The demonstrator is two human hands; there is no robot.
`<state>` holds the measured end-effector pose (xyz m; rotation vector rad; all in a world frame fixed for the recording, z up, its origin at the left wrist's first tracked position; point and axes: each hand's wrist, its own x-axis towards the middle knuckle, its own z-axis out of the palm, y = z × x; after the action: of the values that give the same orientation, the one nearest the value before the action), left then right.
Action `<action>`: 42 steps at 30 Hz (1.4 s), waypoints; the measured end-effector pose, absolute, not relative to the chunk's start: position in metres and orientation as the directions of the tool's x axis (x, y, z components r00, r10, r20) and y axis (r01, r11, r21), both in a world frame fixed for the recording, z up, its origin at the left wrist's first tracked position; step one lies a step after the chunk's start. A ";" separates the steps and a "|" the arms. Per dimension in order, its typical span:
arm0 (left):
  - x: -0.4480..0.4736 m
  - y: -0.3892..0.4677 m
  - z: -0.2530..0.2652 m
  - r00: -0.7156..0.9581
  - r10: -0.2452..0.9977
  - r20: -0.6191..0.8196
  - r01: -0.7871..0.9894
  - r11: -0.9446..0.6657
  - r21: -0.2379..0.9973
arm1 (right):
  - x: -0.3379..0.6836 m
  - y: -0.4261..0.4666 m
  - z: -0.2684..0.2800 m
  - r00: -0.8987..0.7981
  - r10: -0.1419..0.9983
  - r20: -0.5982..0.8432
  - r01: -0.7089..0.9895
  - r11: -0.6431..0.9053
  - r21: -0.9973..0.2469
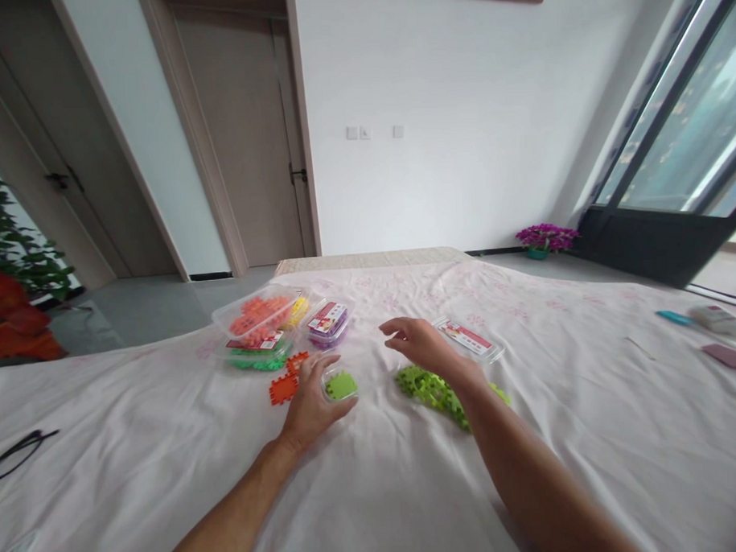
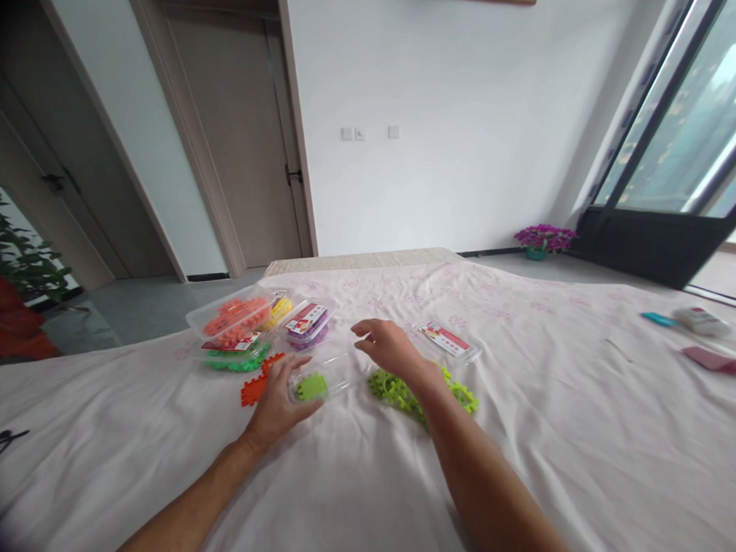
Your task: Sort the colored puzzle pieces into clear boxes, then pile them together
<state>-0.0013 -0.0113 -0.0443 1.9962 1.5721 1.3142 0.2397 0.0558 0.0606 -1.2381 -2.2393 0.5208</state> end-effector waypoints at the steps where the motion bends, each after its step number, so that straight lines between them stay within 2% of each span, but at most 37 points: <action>1: -0.002 -0.010 -0.045 -0.029 0.873 0.487 0.638 -0.359 0.682 | 0.249 0.058 0.063 -0.413 0.880 0.234 0.721 0.473 -0.507; 4: -0.004 -0.008 -0.047 -0.046 0.860 0.508 0.659 -0.356 0.663 | 0.272 0.066 0.060 -0.378 0.922 0.090 0.855 0.385 -0.347; 7: -0.005 -0.007 -0.049 -0.044 0.857 0.514 0.669 -0.357 0.652 | 0.285 0.073 0.050 -0.405 0.912 -0.069 0.891 0.378 -0.251; 12: -0.005 -0.007 -0.050 -0.037 0.859 0.511 0.673 -0.357 0.647 | 0.286 0.071 0.046 -0.482 0.857 -0.181 0.869 0.441 -0.224; 17: -0.005 -0.007 -0.051 -0.034 0.858 0.513 0.672 -0.360 0.647 | 0.281 0.068 0.048 -0.438 0.868 -0.233 0.897 0.405 -0.179; 21: -0.005 -0.008 -0.050 -0.033 0.863 0.504 0.663 -0.359 0.657 | 0.282 0.069 0.052 -0.465 0.864 -0.193 0.878 0.423 -0.223; 25: -0.005 -0.009 -0.049 -0.025 0.868 0.496 0.650 -0.363 0.668 | 0.287 0.068 0.062 -0.442 0.895 -0.066 0.862 0.403 -0.306; 31: -0.003 -0.009 -0.047 -0.017 0.889 0.458 0.592 -0.360 0.721 | 0.292 0.070 0.071 -0.383 0.920 0.084 0.726 0.356 -0.589; 35: -0.003 -0.008 -0.048 0.010 0.893 0.450 0.571 -0.375 0.731 | 0.278 0.071 0.069 -0.397 0.895 0.206 0.584 0.419 -0.695; 38: -0.002 -0.009 -0.048 0.033 0.897 0.440 0.583 -0.375 0.721 | 0.259 0.068 0.064 -0.462 0.856 0.231 0.562 0.484 -0.671; 42: -0.001 -0.011 -0.047 0.079 0.890 0.448 0.558 -0.412 0.720 | 0.235 0.065 0.054 -0.566 0.792 0.229 0.621 0.592 -0.514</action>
<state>-0.0011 -0.0107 -0.0469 2.0020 1.4359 1.2632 0.2348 0.0655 0.0536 -1.1288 -2.3848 0.5296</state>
